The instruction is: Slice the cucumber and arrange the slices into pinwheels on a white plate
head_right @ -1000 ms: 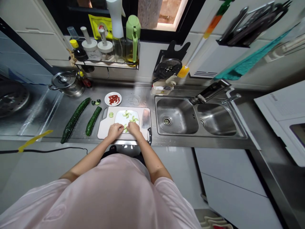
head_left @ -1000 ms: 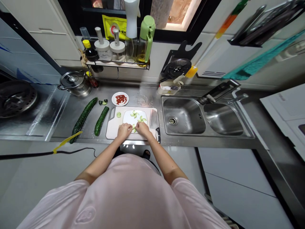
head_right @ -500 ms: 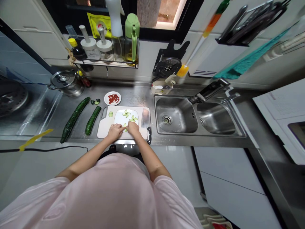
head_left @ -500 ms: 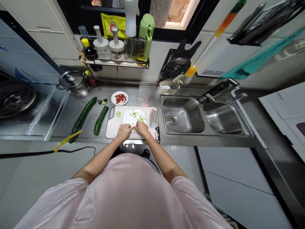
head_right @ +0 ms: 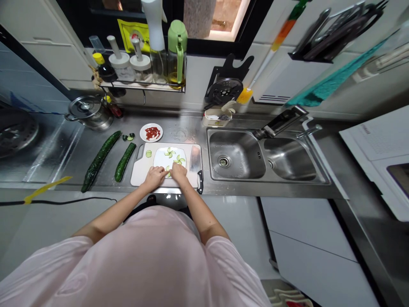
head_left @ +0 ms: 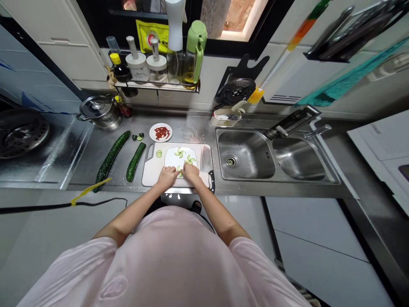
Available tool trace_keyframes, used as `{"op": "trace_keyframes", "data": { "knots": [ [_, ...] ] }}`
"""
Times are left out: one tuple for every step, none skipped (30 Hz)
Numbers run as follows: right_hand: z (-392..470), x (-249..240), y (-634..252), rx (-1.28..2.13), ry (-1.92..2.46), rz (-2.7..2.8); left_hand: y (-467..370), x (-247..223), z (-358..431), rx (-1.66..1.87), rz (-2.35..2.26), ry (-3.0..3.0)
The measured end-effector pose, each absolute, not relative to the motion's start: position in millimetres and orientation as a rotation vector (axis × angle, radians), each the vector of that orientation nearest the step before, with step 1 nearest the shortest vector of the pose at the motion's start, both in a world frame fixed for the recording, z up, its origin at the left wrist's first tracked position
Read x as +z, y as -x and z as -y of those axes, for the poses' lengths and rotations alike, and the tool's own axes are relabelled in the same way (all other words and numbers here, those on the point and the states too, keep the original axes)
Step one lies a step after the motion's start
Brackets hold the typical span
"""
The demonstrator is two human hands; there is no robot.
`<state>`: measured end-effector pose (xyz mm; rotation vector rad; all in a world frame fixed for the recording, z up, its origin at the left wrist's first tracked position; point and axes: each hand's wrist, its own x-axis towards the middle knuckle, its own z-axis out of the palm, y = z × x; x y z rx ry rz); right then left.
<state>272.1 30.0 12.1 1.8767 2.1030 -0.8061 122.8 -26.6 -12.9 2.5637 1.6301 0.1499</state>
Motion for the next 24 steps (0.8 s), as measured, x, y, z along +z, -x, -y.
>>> {"op": "trace_keyframes", "data": {
  "knots": [
    [-30.1,12.3,-272.0,-0.808,-1.876,-2.100,-123.0,-12.9,26.4,0.152,-1.630,-2.569],
    [-30.2,12.7,-272.0,-0.811,-1.876,-2.094,-123.1,-12.9,26.2,0.154,-1.630,-2.571],
    [-30.3,13.1,-271.9,-0.815,-1.876,-2.085,-123.1,-12.9,26.0,0.157,-1.627,-2.571],
    [-30.5,13.6,-271.8,-0.818,-1.875,-2.077,-123.1,-12.9,25.8,0.161,-1.624,-2.570],
    [-30.6,14.0,-271.6,-0.819,-1.874,-2.070,-123.1,-13.0,25.7,0.165,-1.620,-2.567],
    [-30.7,14.4,-271.5,-0.819,-1.873,-2.066,-123.1,-13.1,25.7,0.169,-1.618,-2.565],
    [-30.8,14.8,-271.4,-0.819,-1.869,-2.067,-123.2,-13.4,25.7,0.170,-1.616,-2.565],
    [-30.9,15.0,-271.4,-0.818,-1.866,-2.070,-123.2,-13.6,25.7,0.170,-1.616,-2.567],
    [-30.9,15.2,-271.5,-0.816,-1.864,-2.074,-123.3,-14.0,25.8,0.169,-1.618,-2.570],
    [-30.8,15.3,-271.5,-0.814,-1.863,-2.077,-123.4,-14.3,25.7,0.168,-1.619,-2.574],
    [-30.6,15.4,-271.6,-0.812,-1.865,-2.080,-123.6,-14.7,25.7,0.168,-1.622,-2.578],
    [-30.2,15.4,-271.6,-0.810,-1.867,-2.082,-123.7,-15.1,25.6,0.168,-1.625,-2.582],
    [-29.7,15.3,-271.6,-0.805,-1.870,-2.085,-123.8,-15.4,25.5,0.168,-1.628,-2.585],
    [-29.0,15.2,-271.5,-0.793,-1.876,-2.092,-123.9,-15.6,25.4,0.168,-1.629,-2.588],
    [-28.2,15.1,-271.3,-0.778,-1.884,-2.104,-124.0,-15.7,25.3,0.167,-1.629,-2.591],
    [-27.3,15.0,-271.0,-0.763,-1.892,-2.118,-124.0,-15.7,25.2,0.166,-1.630,-2.590],
    [-26.5,14.8,-270.7,-0.751,-1.898,-2.131,-124.0,-15.5,25.2,0.167,-1.629,-2.587],
    [-25.8,14.7,-270.3,-0.745,-1.898,-2.140,-124.1,-15.2,25.3,0.169,-1.627,-2.583],
    [-25.3,14.6,-270.0,-0.746,-1.894,-2.143,-124.2,-14.8,25.3,0.172,-1.627,-2.576],
    [-25.1,14.4,-269.7,-0.754,-1.886,-2.140,-124.3,-14.4,25.4,0.174,-1.628,-2.567],
    [-25.3,14.3,-269.5,-0.763,-1.877,-2.133,-124.5,-13.9,25.5,0.176,-1.628,-2.558],
    [-25.8,14.1,-269.3,-0.769,-1.870,-2.128,-124.7,-13.5,25.5,0.177,-1.628,-2.549],
    [-26.6,13.9,-269.2,-0.771,-1.867,-2.127,-124.9,-13.1,25.4,0.178,-1.627,-2.538],
    [-27.7,13.8,-269.1,-0.773,-1.864,-2.127,-125.1,-12.7,25.3,0.178,-1.626,-2.528]
  ]
}}
